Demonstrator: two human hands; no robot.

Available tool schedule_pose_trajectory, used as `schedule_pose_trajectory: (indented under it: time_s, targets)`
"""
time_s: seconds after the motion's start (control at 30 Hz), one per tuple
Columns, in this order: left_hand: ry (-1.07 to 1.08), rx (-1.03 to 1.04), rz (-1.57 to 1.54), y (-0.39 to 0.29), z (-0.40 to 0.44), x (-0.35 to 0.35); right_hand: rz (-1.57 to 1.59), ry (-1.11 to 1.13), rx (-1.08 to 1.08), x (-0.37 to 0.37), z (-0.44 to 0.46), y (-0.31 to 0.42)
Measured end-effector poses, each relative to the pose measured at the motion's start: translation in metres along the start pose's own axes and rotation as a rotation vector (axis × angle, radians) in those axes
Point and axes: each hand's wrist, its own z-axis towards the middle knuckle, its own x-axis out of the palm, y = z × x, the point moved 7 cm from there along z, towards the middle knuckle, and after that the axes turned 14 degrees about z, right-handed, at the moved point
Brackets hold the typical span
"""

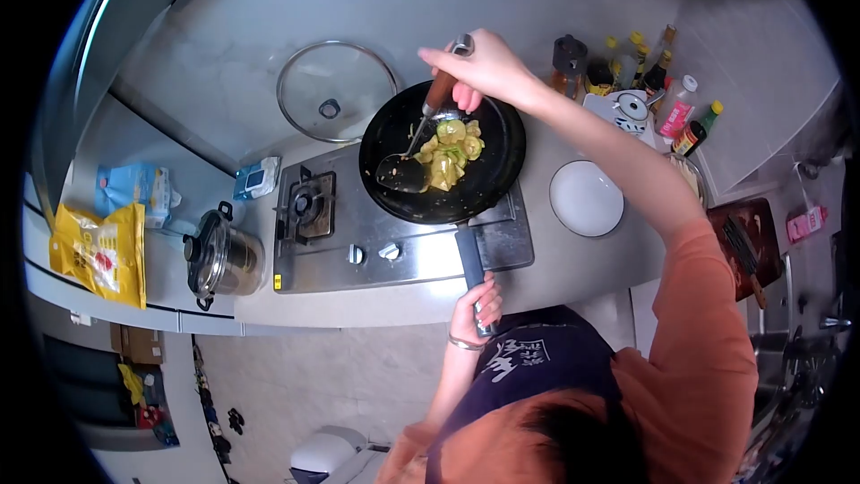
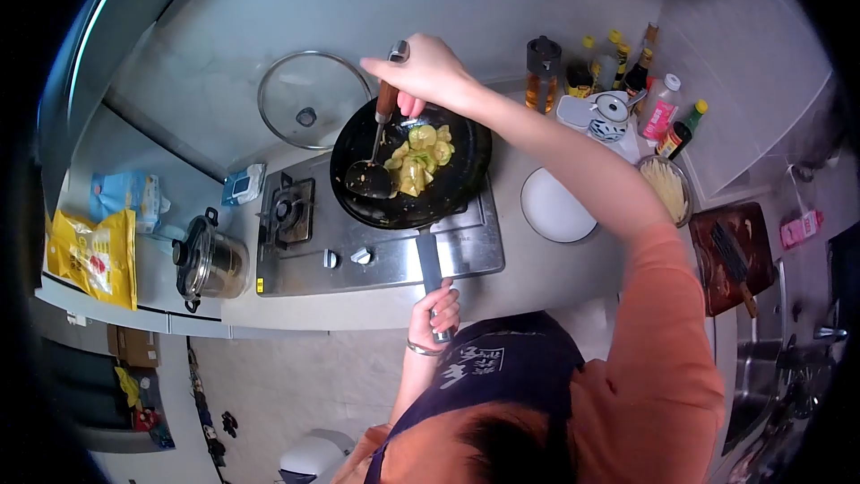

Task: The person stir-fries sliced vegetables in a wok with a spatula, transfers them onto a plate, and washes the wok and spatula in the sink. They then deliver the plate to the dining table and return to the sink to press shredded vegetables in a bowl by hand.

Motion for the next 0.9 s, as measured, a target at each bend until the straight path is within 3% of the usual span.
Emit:
schedule_pose_trajectory:
  time_s: [0.17,0.23,0.33,0.53,0.67,0.8,0.9]
  targets:
    - [0.022,0.009,-0.025,0.000,0.000,-0.003,-0.162,-0.100,0.073,-0.008,0.018,-0.020]
    - [0.015,0.007,-0.020,0.000,-0.001,-0.003,-0.222,0.153,-0.072,0.002,0.023,-0.019]
    - [0.013,0.006,-0.016,0.000,-0.001,-0.002,-0.088,0.277,-0.068,0.004,0.024,-0.021]
    - [0.019,-0.003,-0.004,-0.002,-0.001,-0.002,-0.061,0.043,-0.026,-0.019,-0.006,-0.060]
    - [0.005,-0.007,-0.014,-0.005,-0.005,-0.002,0.159,-0.273,-0.017,-0.057,-0.045,-0.085]
    - [-0.029,-0.007,0.018,-0.005,-0.006,0.001,0.180,-0.473,0.104,-0.085,-0.090,-0.125]
    - [-0.026,-0.002,0.026,-0.005,-0.004,0.000,0.139,-0.528,0.071,-0.097,-0.121,-0.126]
